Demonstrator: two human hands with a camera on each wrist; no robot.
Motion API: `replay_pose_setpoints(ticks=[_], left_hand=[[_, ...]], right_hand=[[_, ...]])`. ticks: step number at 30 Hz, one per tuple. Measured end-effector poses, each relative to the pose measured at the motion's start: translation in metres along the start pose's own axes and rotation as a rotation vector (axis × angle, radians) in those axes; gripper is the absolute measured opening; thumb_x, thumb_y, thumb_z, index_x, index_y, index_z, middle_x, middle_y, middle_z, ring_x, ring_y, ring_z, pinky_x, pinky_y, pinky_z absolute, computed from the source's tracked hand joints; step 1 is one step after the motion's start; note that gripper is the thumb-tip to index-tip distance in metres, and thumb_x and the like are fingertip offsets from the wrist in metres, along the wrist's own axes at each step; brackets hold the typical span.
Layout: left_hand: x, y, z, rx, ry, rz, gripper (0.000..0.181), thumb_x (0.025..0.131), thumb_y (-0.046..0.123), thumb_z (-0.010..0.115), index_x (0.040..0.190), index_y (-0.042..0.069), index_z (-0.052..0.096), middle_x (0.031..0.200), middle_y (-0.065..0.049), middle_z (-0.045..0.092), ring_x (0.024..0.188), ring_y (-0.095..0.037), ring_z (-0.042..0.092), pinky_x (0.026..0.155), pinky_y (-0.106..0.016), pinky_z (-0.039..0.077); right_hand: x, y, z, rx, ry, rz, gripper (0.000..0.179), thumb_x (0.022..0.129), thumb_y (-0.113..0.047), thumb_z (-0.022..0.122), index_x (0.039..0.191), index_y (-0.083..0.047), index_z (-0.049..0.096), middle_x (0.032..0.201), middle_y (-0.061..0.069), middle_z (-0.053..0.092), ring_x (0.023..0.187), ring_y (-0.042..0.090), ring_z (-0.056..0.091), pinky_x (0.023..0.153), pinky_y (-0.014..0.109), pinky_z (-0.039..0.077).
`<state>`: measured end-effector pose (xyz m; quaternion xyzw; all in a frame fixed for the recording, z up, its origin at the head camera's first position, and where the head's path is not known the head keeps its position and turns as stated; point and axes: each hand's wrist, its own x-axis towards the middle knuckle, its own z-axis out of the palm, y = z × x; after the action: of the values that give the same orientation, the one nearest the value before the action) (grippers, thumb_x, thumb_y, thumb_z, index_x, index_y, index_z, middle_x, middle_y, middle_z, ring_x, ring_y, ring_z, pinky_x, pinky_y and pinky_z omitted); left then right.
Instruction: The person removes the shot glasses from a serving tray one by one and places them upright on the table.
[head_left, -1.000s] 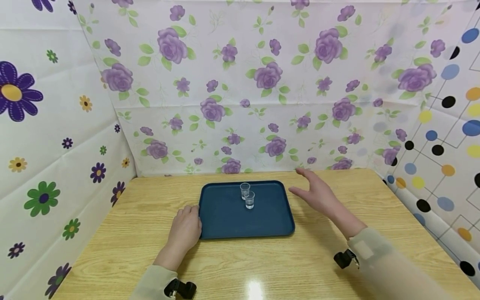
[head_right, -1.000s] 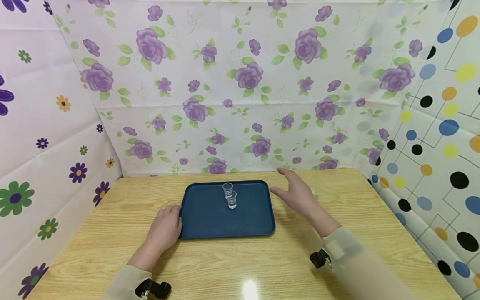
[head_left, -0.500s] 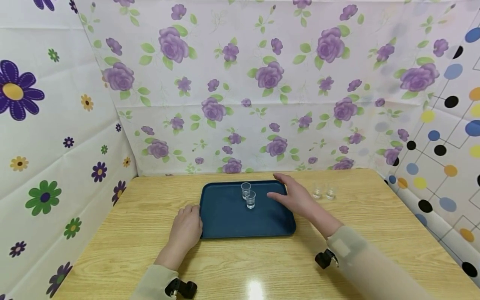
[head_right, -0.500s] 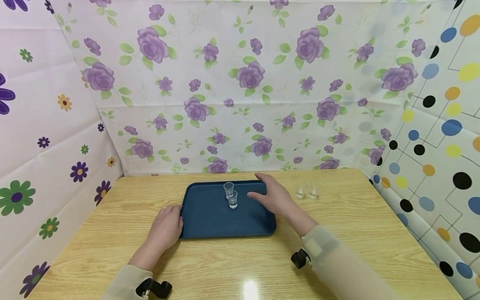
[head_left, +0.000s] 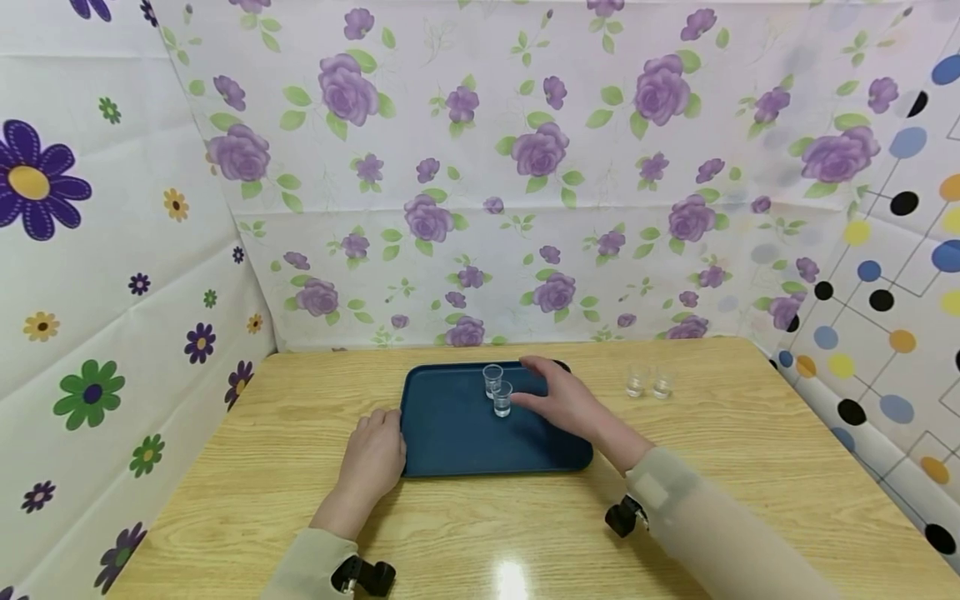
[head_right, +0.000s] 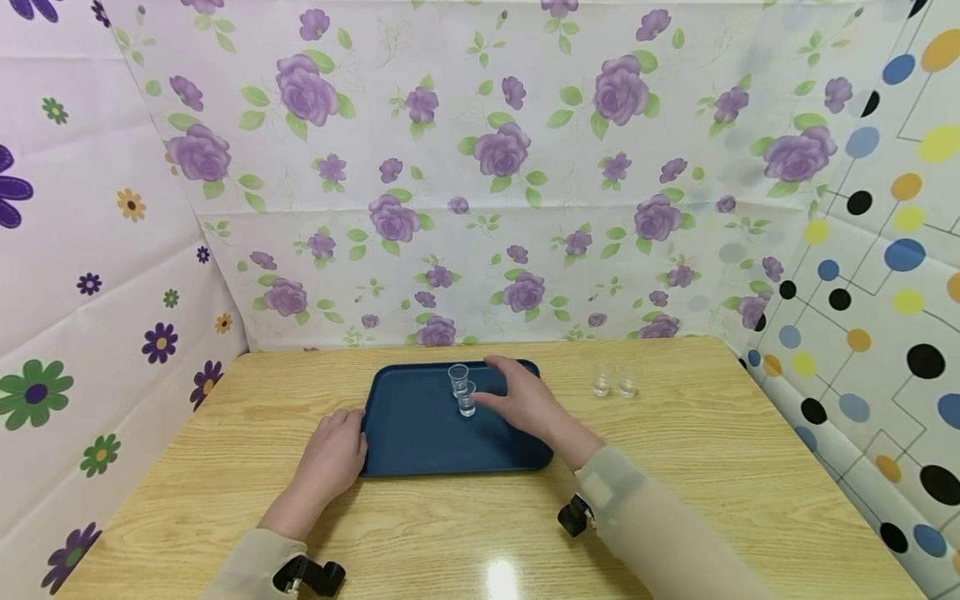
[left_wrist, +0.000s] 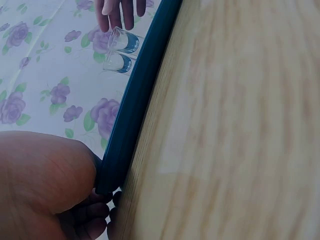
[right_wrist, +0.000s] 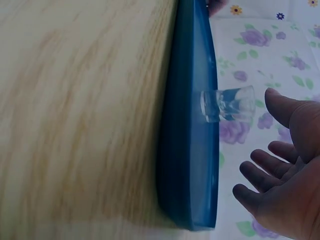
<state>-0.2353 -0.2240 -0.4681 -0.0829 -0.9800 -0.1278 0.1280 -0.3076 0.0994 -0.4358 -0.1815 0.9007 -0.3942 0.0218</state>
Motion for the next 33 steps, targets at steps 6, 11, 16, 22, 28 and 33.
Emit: replay_pose_setpoints(ticks=[6,11,16,22,28,33], left_hand=[[0.001,0.000,-0.001,0.009,0.003,0.006,0.037,0.107,0.000,0.065,0.141,-0.014,0.063,0.126,-0.028,0.066,0.109,-0.044,0.062,0.091,-0.056,0.056],[0.002,-0.001,0.000,0.015,0.007,0.010,0.037,0.107,0.000,0.064,0.141,-0.014,0.063,0.126,-0.028,0.066,0.109,-0.045,0.062,0.091,-0.056,0.056],[0.002,-0.001,0.002,0.016,0.012,0.008,0.037,0.107,0.001,0.065,0.141,-0.014,0.064,0.126,-0.028,0.066,0.109,-0.045,0.062,0.092,-0.056,0.056],[0.002,-0.002,0.002,0.029,0.017,0.014,0.037,0.107,0.001,0.065,0.140,-0.013,0.064,0.125,-0.028,0.066,0.108,-0.045,0.062,0.090,-0.056,0.057],[0.001,-0.002,0.002,0.025,0.021,0.015,0.036,0.107,0.001,0.065,0.140,-0.013,0.065,0.126,-0.028,0.067,0.108,-0.045,0.063,0.091,-0.056,0.057],[0.000,-0.002,0.002,0.021,0.020,0.010,0.036,0.107,0.001,0.066,0.140,-0.013,0.065,0.126,-0.028,0.067,0.108,-0.045,0.062,0.090,-0.056,0.057]], right_hand=[[0.004,-0.001,0.008,-0.005,-0.017,0.000,0.078,0.106,-0.036,0.077,0.170,-0.008,0.041,0.170,0.017,0.046,0.154,0.039,0.047,0.119,0.057,0.046],[0.008,-0.001,0.014,0.006,-0.031,0.011,0.078,0.106,-0.038,0.078,0.170,-0.011,0.042,0.170,0.015,0.047,0.155,0.036,0.047,0.118,0.056,0.047],[0.011,-0.001,0.019,0.025,-0.044,0.023,0.076,0.106,-0.039,0.077,0.168,-0.012,0.045,0.167,0.014,0.050,0.153,0.035,0.049,0.116,0.056,0.049],[0.013,0.000,0.025,0.027,-0.049,0.047,0.071,0.106,-0.040,0.077,0.165,-0.012,0.049,0.164,0.014,0.054,0.151,0.033,0.052,0.115,0.055,0.051],[0.016,0.001,0.029,0.026,-0.045,0.065,0.065,0.106,-0.038,0.078,0.160,-0.012,0.054,0.159,0.013,0.059,0.149,0.032,0.054,0.115,0.054,0.050],[0.018,0.001,0.031,0.020,-0.043,0.070,0.060,0.106,-0.038,0.078,0.156,-0.012,0.057,0.156,0.013,0.061,0.147,0.031,0.056,0.114,0.053,0.051]])
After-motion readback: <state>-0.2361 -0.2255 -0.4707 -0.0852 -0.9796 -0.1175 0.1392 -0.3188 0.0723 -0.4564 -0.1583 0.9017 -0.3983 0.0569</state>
